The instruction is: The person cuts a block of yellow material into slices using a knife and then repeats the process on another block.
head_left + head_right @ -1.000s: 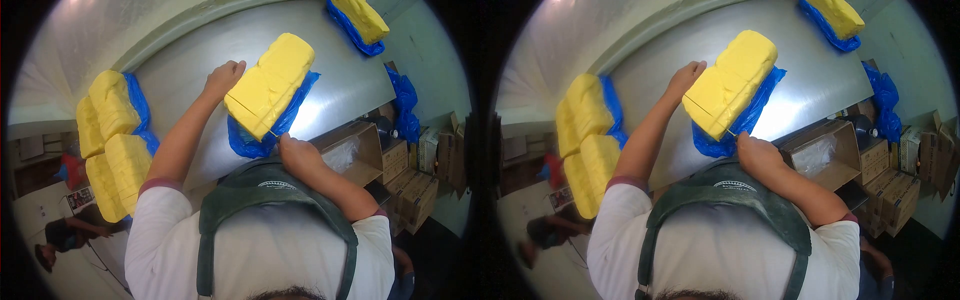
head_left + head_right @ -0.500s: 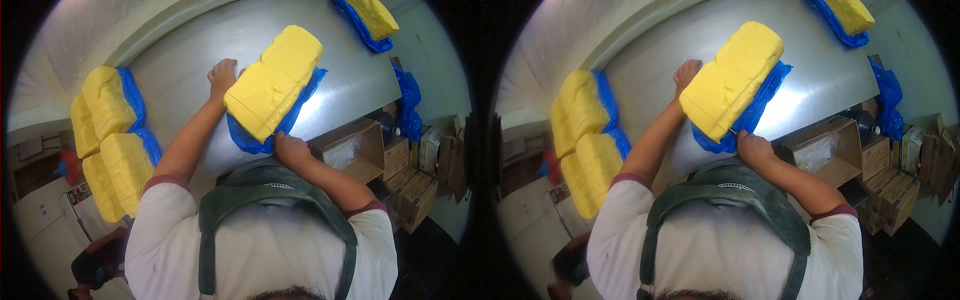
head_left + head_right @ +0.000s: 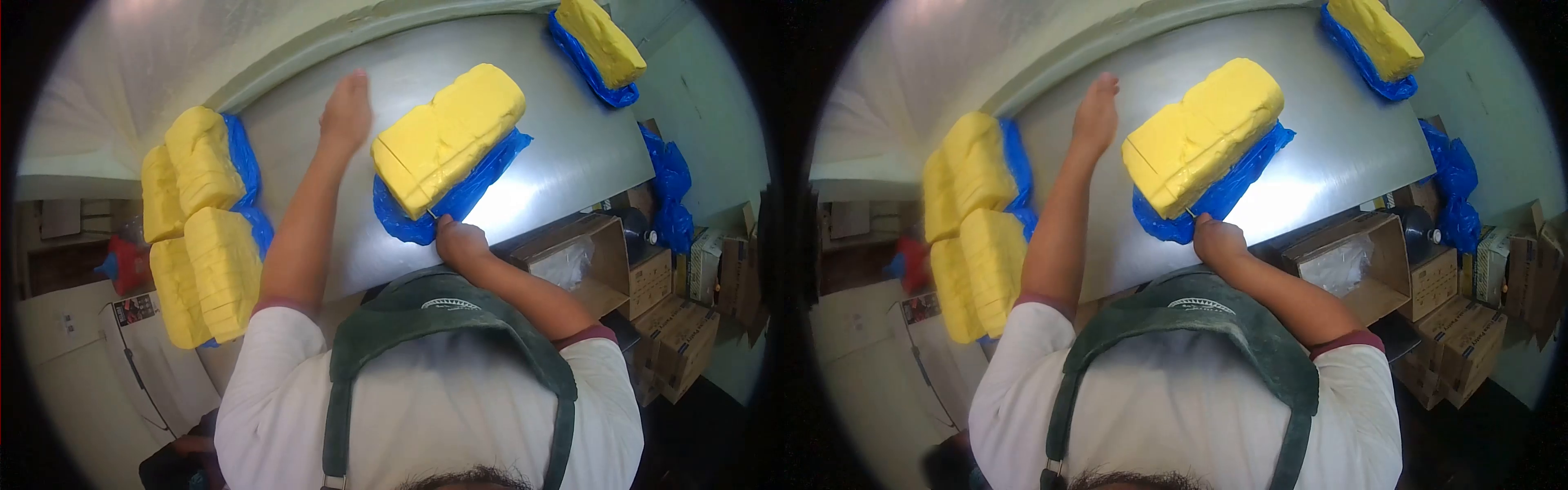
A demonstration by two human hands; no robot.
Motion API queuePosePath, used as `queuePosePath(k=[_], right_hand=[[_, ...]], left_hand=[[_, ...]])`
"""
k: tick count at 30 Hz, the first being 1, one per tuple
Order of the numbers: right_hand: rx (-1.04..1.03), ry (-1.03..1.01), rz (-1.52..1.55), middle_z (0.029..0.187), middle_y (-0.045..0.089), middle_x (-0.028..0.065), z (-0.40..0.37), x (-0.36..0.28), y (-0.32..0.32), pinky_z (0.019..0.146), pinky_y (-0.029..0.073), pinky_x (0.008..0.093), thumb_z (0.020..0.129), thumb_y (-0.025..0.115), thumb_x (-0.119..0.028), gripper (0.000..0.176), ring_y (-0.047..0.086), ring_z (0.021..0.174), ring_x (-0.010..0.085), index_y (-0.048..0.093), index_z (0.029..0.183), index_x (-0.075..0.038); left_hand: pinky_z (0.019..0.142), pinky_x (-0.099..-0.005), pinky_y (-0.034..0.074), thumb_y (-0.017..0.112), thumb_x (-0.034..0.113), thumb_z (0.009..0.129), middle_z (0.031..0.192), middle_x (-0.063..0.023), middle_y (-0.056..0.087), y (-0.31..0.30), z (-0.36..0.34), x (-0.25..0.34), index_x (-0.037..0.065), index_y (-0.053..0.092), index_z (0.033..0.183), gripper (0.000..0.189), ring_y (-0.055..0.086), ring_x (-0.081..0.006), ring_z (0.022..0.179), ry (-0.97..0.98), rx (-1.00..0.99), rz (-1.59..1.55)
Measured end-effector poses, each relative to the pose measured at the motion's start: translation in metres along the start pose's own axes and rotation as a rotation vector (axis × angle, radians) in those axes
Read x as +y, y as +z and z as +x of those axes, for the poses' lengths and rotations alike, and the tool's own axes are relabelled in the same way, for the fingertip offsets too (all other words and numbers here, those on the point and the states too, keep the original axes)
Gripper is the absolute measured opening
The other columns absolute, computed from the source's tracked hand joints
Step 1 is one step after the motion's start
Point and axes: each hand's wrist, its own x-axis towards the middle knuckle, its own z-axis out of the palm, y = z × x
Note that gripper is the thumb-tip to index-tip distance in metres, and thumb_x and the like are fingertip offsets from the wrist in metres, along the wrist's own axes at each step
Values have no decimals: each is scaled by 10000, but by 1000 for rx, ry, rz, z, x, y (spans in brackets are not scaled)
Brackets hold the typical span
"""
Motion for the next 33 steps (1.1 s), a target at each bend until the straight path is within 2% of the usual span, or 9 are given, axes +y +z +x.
queuePosePath(k=[3, 6, 9, 14, 22, 26, 29, 32, 33], right_hand=[[-22, 3, 33, 847, 717, 209, -2, 0, -4, 628, 572, 469, 936, 437, -125, 205, 725, 751, 357, 554, 1004, 29], [-44, -10, 37, 869, 717, 219, -5, 0, -8, 650, 573, 479, 946, 423, -127, 224, 724, 770, 369, 549, 1032, 37], [-58, -6, 39, 885, 716, 224, -4, -2, -16, 673, 574, 478, 954, 413, -129, 243, 724, 789, 369, 549, 1057, 43], [-115, -3, 20, 915, 711, 242, -5, -6, -26, 708, 575, 479, 968, 392, -137, 291, 723, 848, 362, 565, 1100, 55], [-106, -199, -64, 915, 723, 181, -89, -16, -130, 703, 575, 461, 854, 555, -135, 212, 720, 824, 346, 725, 893, -14], [-227, -66, -122, 790, 697, 198, -162, 18, -187, 677, 561, 457, 897, 566, -227, 272, 705, 765, 357, 710, 818, -10], [-192, -173, -132, 729, 680, 187, -202, 61, -227, 621, 538, 444, 906, 590, -220, 266, 693, 689, 349, 678, 765, -12], [-229, -28, 280, 667, 656, 169, -210, 81, -238, 580, 511, 431, 915, 609, -162, 206, 661, 610, 350, 646, 789, -4], [-102, 18, 427, 646, 644, 162, -204, 78, -234, 571, 502, 426, 922, 608, -137, 167, 641, 584, 361, 640, 823, -7]], left_hand=[[1115, -544, 264, 340, 594, 1005, 1388, -233, 499, 8, -77, 82, -12, 414, 1415, 735, 454, -366, 1307, 144, 12, 437], [1133, -641, 112, 344, 656, 969, 1523, -273, 304, 35, -104, 84, -33, 273, 1485, 864, 257, -398, 1434, 113, 21, 624], [1124, -670, 74, 328, 688, 954, 1559, -301, 197, 34, -107, 77, -61, 197, 1503, 938, 150, -428, 1467, 154, -9, 630], [1129, -661, 77, 314, 693, 954, 1554, -297, 220, 25, -112, 73, -63, 205, 1500, 939, 171, -425, 1464, 135, -8, 582], [1131, -659, 69, 295, 685, 962, 1549, -279, 245, 30, -113, 66, -47, 222, 1496, 910, 180, -412, 1465, 193, 35, 569], [1137, -621, 98, 323, 552, 1013, 1506, -267, 313, 22, -109, 63, -42, 285, 1455, 742, 248, -400, 1428, 250, 71, 282], [1134, -577, 147, 321, 463, 1040, 1436, -266, 389, 12, -107, 53, -49, 348, 1406, 630, 331, -405, 1364, 306, 150, -36], [1120, -489, 246, 288, 380, 1065, 1348, -262, 483, 0, -101, 45, -54, 398, 1365, 539, 442, -400, 1275, 375, 275, -160], [1102, -481, 282, 294, 369, 1066, 1333, -264, 495, 0, -96, 39, -59, 409, 1350, 526, 462, -395, 1256, 378, 342, -183]])
